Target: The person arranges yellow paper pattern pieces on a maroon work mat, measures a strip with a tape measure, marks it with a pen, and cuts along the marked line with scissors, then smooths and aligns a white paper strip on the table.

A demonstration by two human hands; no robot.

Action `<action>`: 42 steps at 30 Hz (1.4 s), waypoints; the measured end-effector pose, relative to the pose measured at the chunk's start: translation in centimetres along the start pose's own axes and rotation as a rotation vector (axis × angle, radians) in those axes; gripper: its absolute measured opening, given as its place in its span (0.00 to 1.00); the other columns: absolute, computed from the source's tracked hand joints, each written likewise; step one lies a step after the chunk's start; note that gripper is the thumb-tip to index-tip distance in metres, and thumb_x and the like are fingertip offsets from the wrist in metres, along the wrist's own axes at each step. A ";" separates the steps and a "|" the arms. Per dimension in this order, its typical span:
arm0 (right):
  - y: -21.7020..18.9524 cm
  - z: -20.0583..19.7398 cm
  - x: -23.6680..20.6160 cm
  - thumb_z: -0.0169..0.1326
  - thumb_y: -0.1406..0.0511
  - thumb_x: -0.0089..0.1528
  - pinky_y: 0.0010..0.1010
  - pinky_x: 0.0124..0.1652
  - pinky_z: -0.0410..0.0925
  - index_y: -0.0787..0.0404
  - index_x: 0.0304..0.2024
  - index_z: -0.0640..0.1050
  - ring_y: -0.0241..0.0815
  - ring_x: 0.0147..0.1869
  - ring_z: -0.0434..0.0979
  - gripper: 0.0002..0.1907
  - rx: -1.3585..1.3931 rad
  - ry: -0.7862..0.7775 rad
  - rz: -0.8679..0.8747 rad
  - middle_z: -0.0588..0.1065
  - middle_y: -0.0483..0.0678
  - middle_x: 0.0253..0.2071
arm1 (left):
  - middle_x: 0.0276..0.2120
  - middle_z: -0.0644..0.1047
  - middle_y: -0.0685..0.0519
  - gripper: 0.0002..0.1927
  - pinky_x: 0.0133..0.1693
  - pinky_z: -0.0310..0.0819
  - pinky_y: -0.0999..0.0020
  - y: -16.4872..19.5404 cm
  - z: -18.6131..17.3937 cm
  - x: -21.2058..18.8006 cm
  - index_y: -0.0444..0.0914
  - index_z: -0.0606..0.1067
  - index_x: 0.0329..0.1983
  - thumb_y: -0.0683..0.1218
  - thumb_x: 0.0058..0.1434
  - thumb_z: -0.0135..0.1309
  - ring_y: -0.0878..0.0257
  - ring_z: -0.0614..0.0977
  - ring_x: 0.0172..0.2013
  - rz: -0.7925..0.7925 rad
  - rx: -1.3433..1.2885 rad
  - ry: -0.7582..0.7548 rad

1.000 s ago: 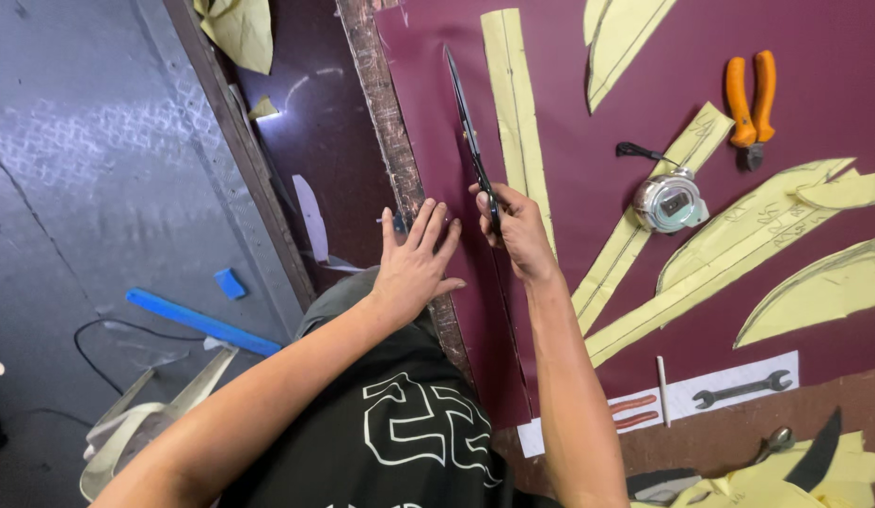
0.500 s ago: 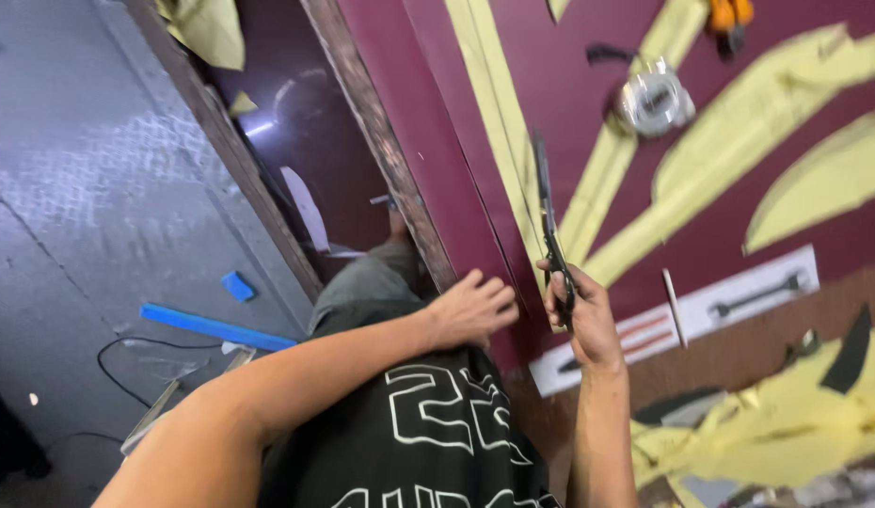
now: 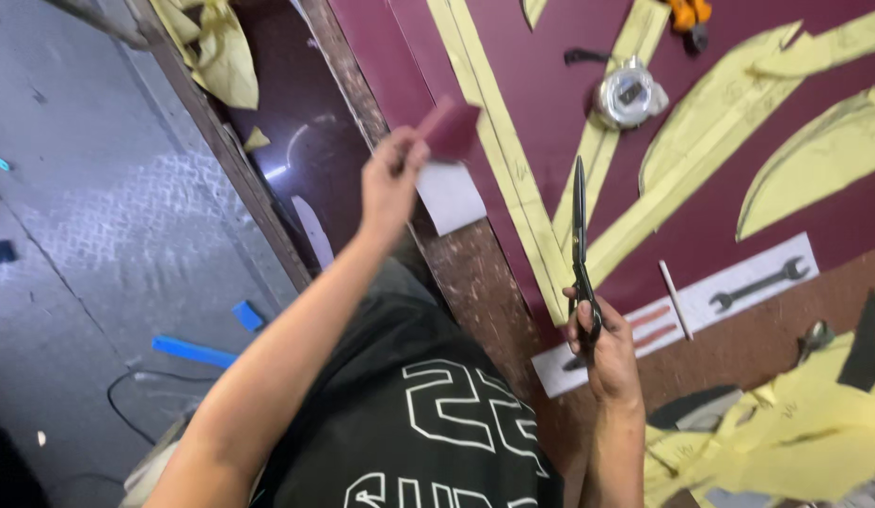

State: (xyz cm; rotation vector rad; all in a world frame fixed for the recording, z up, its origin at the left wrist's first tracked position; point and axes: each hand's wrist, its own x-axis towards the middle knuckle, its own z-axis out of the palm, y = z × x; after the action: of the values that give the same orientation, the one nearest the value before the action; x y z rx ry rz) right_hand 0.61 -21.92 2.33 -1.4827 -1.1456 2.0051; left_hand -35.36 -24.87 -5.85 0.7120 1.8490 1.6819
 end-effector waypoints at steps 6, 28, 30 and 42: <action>-0.7 4.2 3.3 0.53 0.60 0.69 0.21 0.26 0.58 0.69 0.55 0.78 0.29 0.26 0.65 0.19 -0.040 0.060 -0.039 0.68 0.41 0.24 | 0.41 0.78 0.49 0.30 0.43 0.75 0.62 -0.2 -4.8 9.5 0.37 0.69 0.63 0.53 0.62 0.63 0.58 0.79 0.38 -0.202 0.483 0.041; -6.8 20.8 17.4 0.59 0.54 0.63 0.49 0.42 0.77 0.58 0.66 0.69 0.52 0.38 0.79 0.32 -1.047 0.477 0.093 0.68 0.55 0.56 | 0.41 0.80 0.44 0.17 0.43 0.69 0.46 -1.3 -5.8 25.5 0.37 0.73 0.48 0.44 0.58 0.63 0.42 0.79 0.45 0.142 0.734 -0.320; -6.0 23.4 17.9 0.62 0.52 0.60 0.49 0.45 0.75 0.57 0.69 0.66 0.55 0.42 0.78 0.38 -1.014 0.415 0.175 0.67 0.58 0.58 | 0.40 0.80 0.43 0.18 0.43 0.69 0.46 -1.2 -6.2 26.1 0.36 0.74 0.50 0.43 0.58 0.63 0.43 0.79 0.45 0.145 0.729 -0.326; -1.3 24.4 18.8 0.64 0.59 0.62 0.40 0.50 0.69 0.64 0.66 0.70 0.52 0.54 0.75 0.33 -0.866 0.517 -0.285 0.73 0.58 0.56 | 0.35 0.79 0.47 0.18 0.40 0.73 0.54 -1.6 -7.3 28.0 0.38 0.76 0.51 0.41 0.58 0.64 0.51 0.81 0.37 0.083 0.651 -0.347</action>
State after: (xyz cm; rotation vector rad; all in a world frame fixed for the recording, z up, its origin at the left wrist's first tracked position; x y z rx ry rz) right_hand -28.80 -16.94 -5.34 -1.8992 -1.9357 0.8422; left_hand -60.58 -10.74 -7.91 1.2612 2.1184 0.8931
